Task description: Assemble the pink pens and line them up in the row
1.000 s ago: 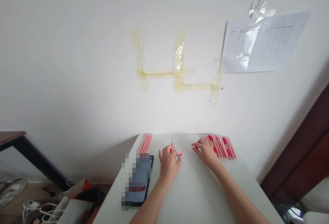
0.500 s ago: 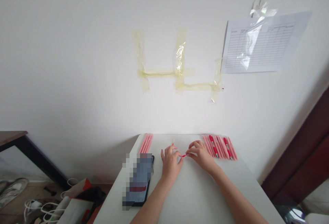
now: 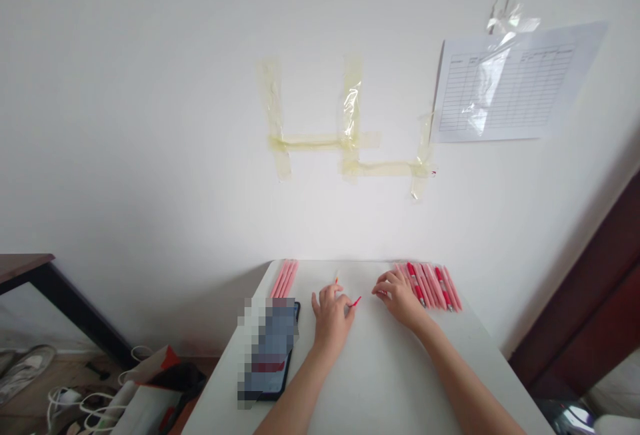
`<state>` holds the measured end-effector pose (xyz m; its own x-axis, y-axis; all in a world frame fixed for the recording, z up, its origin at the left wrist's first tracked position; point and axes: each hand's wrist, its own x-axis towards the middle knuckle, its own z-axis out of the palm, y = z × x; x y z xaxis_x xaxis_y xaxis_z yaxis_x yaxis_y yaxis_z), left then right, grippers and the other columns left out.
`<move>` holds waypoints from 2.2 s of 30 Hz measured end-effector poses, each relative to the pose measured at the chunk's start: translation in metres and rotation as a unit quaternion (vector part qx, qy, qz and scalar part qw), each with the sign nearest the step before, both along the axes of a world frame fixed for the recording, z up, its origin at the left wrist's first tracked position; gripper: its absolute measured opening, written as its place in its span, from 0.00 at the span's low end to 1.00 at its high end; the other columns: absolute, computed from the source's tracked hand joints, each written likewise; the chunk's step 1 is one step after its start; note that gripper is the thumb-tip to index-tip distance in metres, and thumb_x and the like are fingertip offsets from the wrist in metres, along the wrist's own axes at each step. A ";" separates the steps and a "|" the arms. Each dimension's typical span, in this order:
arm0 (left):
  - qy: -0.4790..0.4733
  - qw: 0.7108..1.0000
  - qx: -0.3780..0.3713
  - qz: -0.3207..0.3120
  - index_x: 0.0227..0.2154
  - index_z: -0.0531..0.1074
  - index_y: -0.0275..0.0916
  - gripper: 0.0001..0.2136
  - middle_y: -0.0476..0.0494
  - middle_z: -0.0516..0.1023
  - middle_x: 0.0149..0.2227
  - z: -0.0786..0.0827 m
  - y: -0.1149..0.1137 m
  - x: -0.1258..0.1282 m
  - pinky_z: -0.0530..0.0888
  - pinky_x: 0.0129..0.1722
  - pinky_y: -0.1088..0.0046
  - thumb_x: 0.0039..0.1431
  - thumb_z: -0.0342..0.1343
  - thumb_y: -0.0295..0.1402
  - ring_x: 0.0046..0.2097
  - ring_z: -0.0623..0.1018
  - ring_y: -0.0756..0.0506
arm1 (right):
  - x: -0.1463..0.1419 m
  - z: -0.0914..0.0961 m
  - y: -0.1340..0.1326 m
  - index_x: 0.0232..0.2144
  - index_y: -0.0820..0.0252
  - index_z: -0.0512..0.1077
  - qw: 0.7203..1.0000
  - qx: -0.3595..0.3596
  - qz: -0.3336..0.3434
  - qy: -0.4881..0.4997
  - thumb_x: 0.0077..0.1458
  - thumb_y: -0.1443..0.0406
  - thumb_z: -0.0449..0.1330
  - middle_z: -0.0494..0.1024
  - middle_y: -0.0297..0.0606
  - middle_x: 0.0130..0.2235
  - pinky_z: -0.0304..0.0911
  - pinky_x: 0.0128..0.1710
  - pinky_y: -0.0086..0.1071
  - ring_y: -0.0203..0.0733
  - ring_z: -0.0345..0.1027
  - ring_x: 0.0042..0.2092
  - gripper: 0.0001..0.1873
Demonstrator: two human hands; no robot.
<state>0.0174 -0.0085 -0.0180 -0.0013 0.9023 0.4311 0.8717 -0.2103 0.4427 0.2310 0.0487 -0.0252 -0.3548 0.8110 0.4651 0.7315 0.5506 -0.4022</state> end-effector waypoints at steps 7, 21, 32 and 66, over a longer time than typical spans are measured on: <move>0.013 1.000 -0.002 0.001 0.29 0.78 0.44 0.03 0.44 0.75 0.52 -0.001 -0.002 0.003 0.56 0.66 0.36 0.57 0.62 0.30 0.60 0.70 0.38 | -0.006 0.001 -0.004 0.36 0.49 0.82 0.999 -0.033 -0.010 -0.028 0.59 0.69 0.60 0.77 0.40 0.45 0.58 0.58 0.48 0.52 0.63 0.54 0.12; 0.019 1.000 -0.009 -0.014 0.32 0.78 0.44 0.02 0.43 0.75 0.52 -0.002 0.001 0.012 0.55 0.66 0.35 0.58 0.61 0.31 0.60 0.70 0.38 | -0.009 0.010 -0.009 0.36 0.46 0.82 0.998 -0.050 -0.011 -0.043 0.61 0.66 0.59 0.81 0.37 0.42 0.50 0.61 0.54 0.54 0.62 0.55 0.12; 0.010 1.000 -0.009 -0.023 0.30 0.78 0.44 0.02 0.45 0.74 0.51 -0.001 0.004 0.015 0.55 0.67 0.36 0.57 0.62 0.31 0.60 0.69 0.38 | -0.004 0.009 -0.006 0.35 0.46 0.83 0.997 -0.048 -0.022 -0.052 0.59 0.65 0.61 0.82 0.36 0.41 0.38 0.67 0.60 0.54 0.63 0.55 0.10; 0.013 0.998 0.011 0.057 0.32 0.77 0.44 0.03 0.44 0.74 0.51 0.004 0.007 0.002 0.52 0.67 0.36 0.57 0.61 0.29 0.60 0.68 0.38 | -0.015 0.012 -0.014 0.46 0.38 0.81 0.998 -0.028 0.031 -0.055 0.59 0.62 0.65 0.75 0.38 0.47 0.54 0.61 0.52 0.53 0.61 0.55 0.13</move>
